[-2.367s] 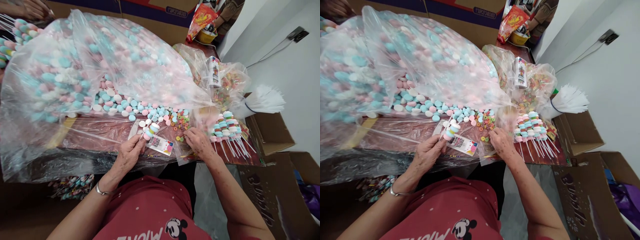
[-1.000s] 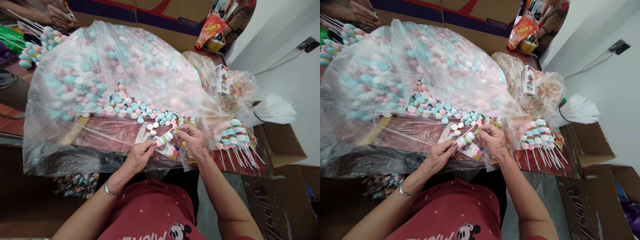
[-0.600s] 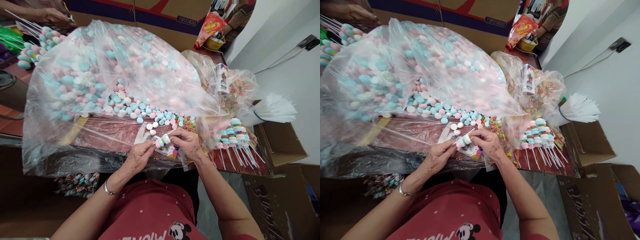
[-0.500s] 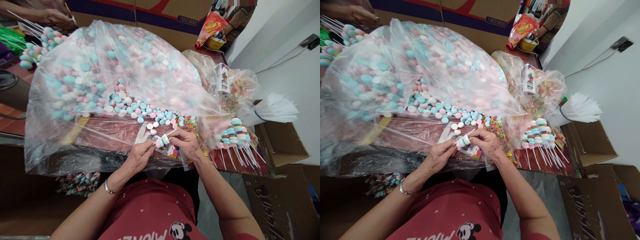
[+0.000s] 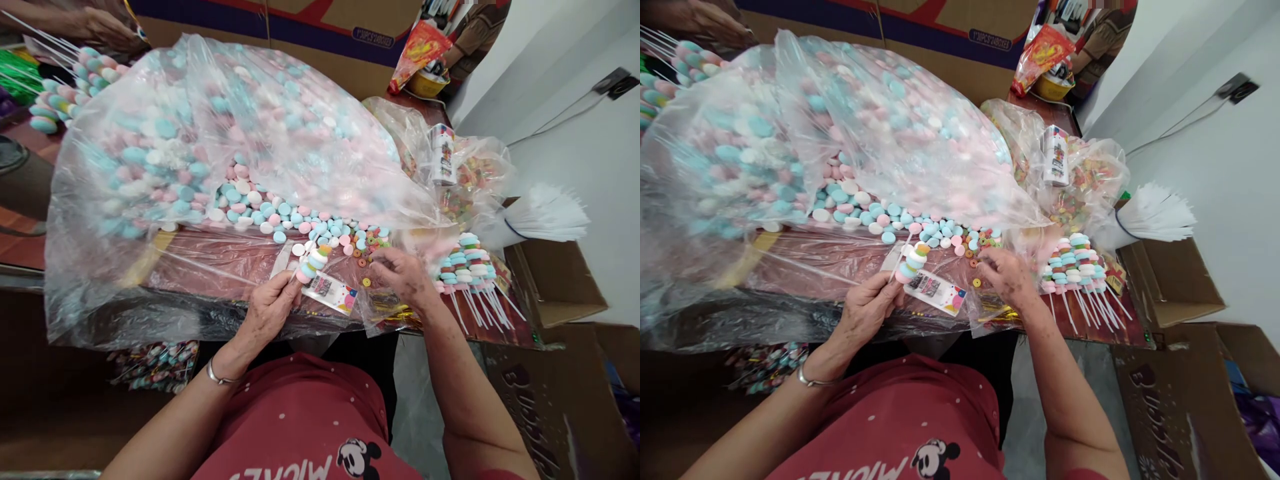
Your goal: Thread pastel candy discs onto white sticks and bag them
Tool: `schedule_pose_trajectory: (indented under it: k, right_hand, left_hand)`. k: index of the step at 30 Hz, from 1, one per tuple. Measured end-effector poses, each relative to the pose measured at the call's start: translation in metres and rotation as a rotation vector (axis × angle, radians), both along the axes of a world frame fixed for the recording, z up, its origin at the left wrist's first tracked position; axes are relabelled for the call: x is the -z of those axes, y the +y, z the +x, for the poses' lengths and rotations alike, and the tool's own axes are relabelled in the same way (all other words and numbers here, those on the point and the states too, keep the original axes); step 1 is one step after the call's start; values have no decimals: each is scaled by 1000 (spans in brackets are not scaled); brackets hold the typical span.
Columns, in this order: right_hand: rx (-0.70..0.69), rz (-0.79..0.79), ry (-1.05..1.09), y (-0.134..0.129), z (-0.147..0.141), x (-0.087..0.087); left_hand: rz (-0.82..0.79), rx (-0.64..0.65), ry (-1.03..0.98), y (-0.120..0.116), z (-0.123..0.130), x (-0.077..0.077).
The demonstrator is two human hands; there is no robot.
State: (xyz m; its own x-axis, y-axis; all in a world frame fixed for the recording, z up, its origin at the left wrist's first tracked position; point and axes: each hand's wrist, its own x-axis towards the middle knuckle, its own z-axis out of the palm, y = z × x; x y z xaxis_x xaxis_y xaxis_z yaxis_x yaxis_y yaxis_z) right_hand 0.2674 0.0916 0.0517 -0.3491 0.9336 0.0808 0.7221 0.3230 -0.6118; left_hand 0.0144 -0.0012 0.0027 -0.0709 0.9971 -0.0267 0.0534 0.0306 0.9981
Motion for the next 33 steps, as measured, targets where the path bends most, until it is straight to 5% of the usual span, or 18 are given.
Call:
schedule_pose_trajectory:
  k: [4,17,28,33]
  right_hand:
    - [-166,-29,-285,-14,1,5]
    - [-96,262,-638,18,-57,6]
    - [-346,418,-441,17,-42,22]
    - [-329,510,-396,0,-36,29]
  left_hand:
    - [-15,-21,-7,2,1,-2]
    - [-47,-63,-53,2,2,3]
    - [-12,-42,-22,3,2,-2]
    - [-8,-46,-12,2,2,-3]
